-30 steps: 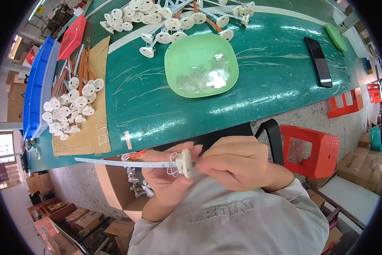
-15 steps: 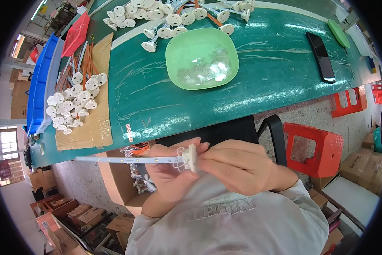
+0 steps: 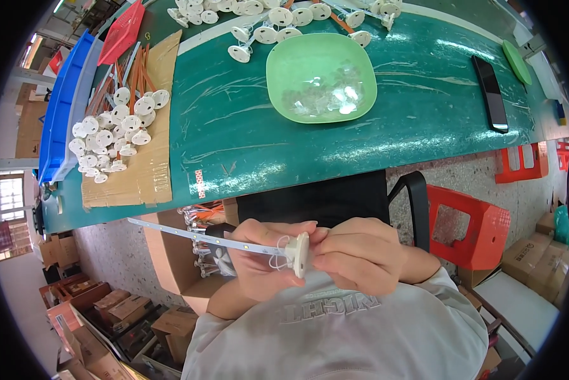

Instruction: Manually attaching circular plastic bases to rigid LED strips at an assembly workbench.

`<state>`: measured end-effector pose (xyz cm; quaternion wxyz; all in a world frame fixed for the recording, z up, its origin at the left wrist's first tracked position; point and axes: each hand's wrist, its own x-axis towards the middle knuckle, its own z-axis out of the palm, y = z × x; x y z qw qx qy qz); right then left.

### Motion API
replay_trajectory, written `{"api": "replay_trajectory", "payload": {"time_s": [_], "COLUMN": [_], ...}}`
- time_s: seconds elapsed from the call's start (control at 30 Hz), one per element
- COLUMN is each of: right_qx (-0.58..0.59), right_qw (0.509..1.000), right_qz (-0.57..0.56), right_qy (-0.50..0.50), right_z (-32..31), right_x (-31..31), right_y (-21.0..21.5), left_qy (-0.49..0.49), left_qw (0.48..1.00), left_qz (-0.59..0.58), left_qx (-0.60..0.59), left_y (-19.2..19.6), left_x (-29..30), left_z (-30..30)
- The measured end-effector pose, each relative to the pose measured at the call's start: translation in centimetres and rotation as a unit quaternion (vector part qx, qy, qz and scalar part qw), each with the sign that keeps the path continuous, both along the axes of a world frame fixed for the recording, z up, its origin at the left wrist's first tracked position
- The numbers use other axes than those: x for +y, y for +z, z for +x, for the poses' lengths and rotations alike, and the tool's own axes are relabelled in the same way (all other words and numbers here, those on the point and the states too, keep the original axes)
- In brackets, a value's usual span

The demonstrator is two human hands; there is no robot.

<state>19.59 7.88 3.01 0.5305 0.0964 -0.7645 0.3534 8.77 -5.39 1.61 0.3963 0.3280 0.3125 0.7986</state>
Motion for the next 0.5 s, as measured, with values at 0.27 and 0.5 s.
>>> {"api": "replay_trajectory", "payload": {"time_s": [0.27, 0.5], "right_qx": [0.014, 0.003], "right_qw": [0.998, 0.999], "right_qz": [0.027, 0.036], "right_qy": [-0.058, -0.032], "right_z": [-0.4, -0.7], "right_x": [0.2, 0.6], "right_y": [-1.1, -0.1], "left_qy": [-0.022, -0.013], "left_qw": [1.0, 1.0], "left_qz": [0.0, 0.018], "left_qx": [-0.013, -0.013], "left_y": [-0.7, 0.4], "left_x": [0.5, 0.2], "left_z": [-0.1, -0.7]}}
